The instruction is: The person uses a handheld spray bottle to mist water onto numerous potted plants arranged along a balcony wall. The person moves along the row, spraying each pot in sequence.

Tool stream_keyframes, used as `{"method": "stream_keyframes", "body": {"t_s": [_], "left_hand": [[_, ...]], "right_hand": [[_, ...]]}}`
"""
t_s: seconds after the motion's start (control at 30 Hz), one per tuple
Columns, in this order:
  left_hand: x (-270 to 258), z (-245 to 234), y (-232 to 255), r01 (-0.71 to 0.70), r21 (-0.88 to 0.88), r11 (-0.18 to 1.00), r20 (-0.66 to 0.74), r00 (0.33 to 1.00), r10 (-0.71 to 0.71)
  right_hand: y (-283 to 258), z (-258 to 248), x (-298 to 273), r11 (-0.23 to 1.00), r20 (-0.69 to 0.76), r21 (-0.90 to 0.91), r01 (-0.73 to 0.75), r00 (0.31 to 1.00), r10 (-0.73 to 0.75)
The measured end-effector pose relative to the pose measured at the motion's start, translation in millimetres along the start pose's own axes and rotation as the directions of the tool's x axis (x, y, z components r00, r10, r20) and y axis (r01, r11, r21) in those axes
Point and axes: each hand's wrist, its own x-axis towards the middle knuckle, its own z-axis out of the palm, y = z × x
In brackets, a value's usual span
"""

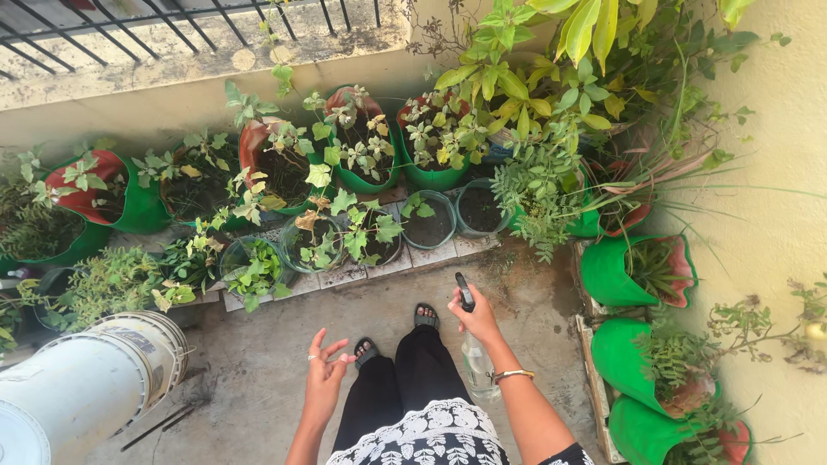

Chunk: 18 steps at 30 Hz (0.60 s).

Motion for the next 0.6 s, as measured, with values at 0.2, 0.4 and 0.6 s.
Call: {"method": "stream_keyframes", "body": {"t_s": [0.2, 0.4, 0.6], "left_hand": [[0.1, 18.9, 26.3, -0.052, -0.053, 0.997, -0.005, 0.999, 0.052], [-5.3, 28.3, 44.5, -0.176, -0.074, 0.982, -0.176, 0.971, 0.161], [-1.4, 32.9, 46.9, -0.249, -0.167, 0.954, -0.238, 0.949, 0.206]], "right_hand": [[5.8, -1.2, 7.1, 1.0, 0.011, -0.022, 0.01, 1.0, -0.01], [12.6, 11.7, 13.8, 0.998, 0.06, -0.069, 0.014, 0.998, -0.01], [-29.1, 39.8, 0.9, 0.994, 0.282, -0.067, 0.087, 0.957, -0.065]]}}
